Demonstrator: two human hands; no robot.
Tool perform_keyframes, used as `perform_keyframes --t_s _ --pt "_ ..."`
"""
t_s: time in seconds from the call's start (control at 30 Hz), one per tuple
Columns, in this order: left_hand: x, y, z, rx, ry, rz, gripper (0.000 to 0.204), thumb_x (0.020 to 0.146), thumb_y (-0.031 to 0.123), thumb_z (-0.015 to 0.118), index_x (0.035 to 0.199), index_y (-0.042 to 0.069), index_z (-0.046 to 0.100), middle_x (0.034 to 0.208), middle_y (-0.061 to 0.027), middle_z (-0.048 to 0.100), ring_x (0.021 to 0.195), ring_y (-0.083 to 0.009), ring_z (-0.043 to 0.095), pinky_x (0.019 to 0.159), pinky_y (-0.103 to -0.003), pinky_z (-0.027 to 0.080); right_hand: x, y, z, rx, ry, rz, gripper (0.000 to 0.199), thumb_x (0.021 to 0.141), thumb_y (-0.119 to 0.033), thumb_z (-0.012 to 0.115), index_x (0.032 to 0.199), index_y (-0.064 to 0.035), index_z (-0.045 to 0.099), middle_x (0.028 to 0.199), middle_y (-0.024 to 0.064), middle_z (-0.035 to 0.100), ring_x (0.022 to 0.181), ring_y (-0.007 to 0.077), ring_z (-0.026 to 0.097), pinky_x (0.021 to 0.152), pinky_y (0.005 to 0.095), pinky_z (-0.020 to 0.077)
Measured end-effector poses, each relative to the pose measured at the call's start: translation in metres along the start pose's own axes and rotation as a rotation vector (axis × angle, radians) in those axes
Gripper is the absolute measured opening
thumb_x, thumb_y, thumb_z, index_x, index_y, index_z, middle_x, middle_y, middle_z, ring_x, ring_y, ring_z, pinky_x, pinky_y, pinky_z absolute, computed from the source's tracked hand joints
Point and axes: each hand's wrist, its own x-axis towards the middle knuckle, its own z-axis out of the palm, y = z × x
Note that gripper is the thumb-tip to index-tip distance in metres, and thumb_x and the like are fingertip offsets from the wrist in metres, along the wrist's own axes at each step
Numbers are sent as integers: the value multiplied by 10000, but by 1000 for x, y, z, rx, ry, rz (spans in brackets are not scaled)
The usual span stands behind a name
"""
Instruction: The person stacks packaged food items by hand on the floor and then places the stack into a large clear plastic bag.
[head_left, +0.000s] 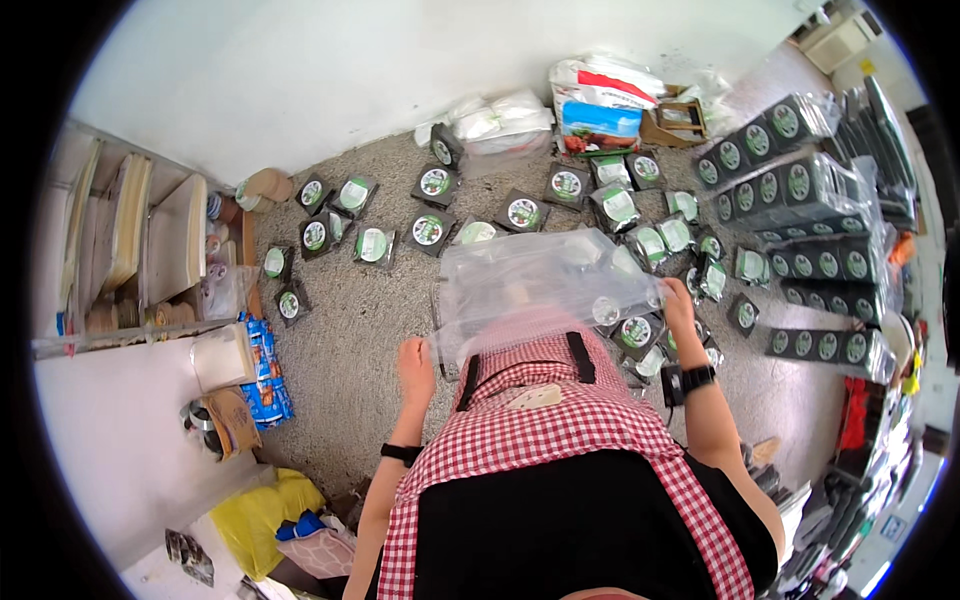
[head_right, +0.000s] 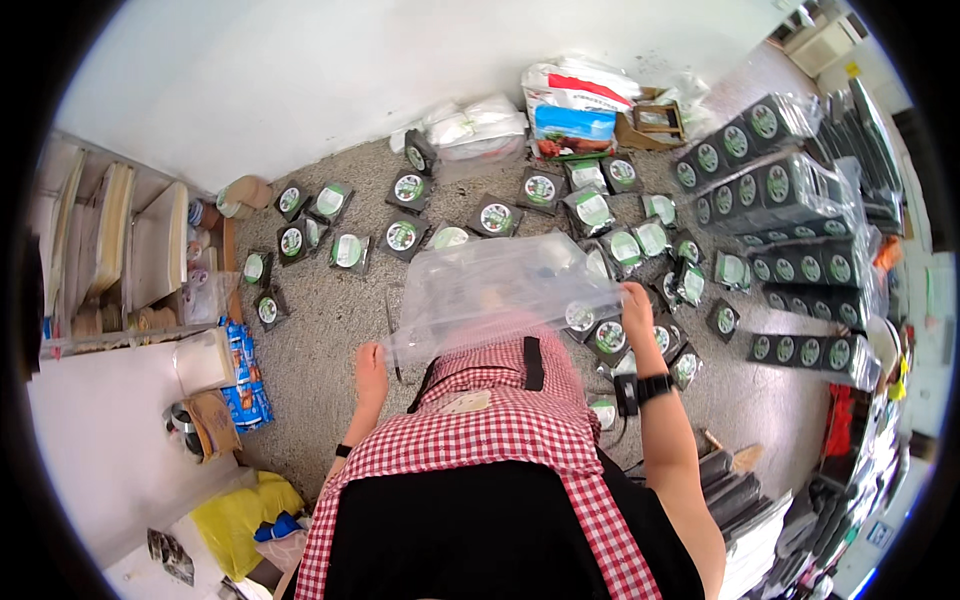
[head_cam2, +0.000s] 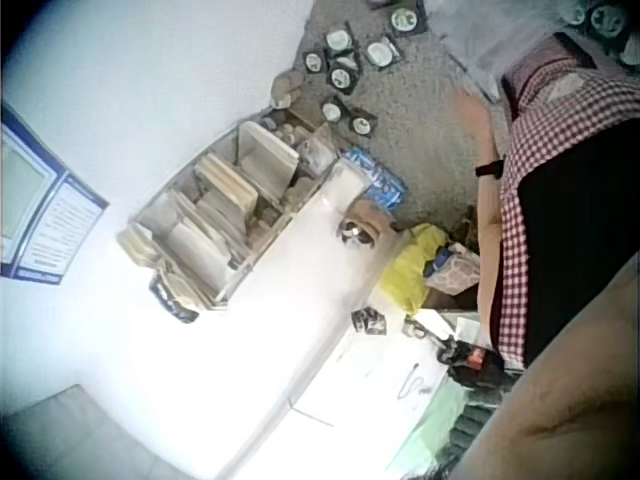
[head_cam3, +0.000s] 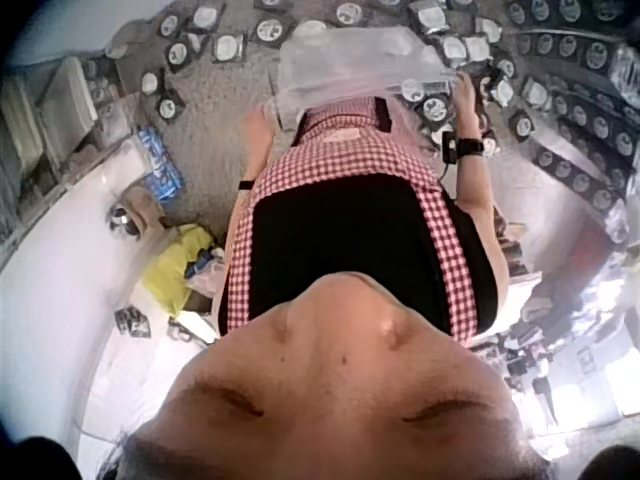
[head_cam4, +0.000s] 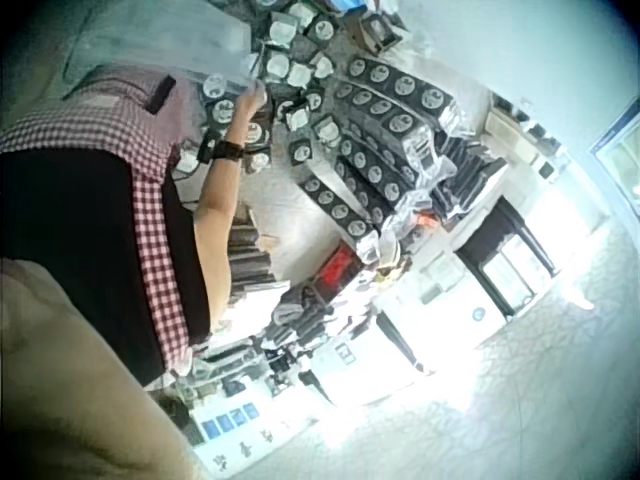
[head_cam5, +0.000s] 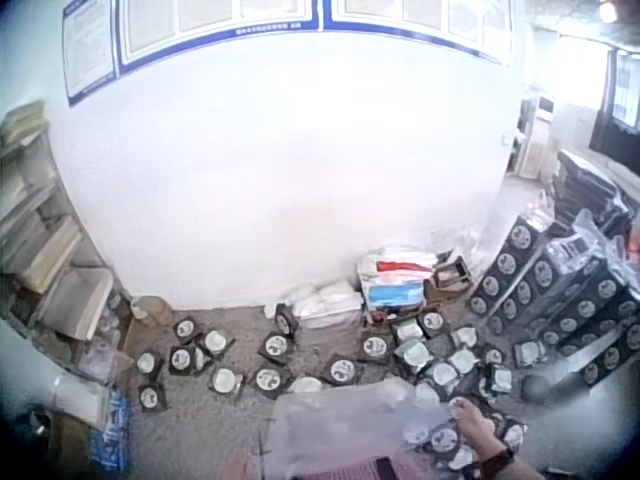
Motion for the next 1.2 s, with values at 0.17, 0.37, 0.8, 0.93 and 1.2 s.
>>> perform_keyframes --t_s 0.17,0.37,0.8,0.93,1.2 --pt "50 -32 17 -95 -38 -12 175 902 198 399 867 48 482 684 -69 517 497 -129 463 392 -241 349 17 -9 38 103 155 69 170 886 -143 419 883 -52 563 737 37 549 577 117 528 503 245 413" --pt "129 26 57 -105 -3 82 129 896 179 387 818 82 422 647 -31 432 478 -123 449 386 -245 336 62 -6 70 49 318 -81 272 846 -178 391 923 8 574 770 143 588 610 239 546 579 357 415" --pt "161 124 10 447 -215 301 152 943 187 435 973 45 479 907 -90 575 836 -175 590 655 -288 494 28 -155 65 -733 67 -449 63 702 -40 545 759 -66 542 774 101 544 799 325 549 659 430 444" --pt "168 119 26 -156 -174 178 114 945 155 447 1020 71 431 1005 -101 568 965 -233 585 871 -374 470 29 -169 75 -865 -322 -218 77 697 -131 556 680 -63 524 738 101 546 700 341 545 598 423 434" --pt "189 139 64 -514 -113 25 74 922 134 483 959 78 451 777 -20 512 667 -121 517 643 -268 475 46 -153 52 -208 80 36 204 695 53 535 606 -35 373 674 26 492 578 122 470 533 255 414"
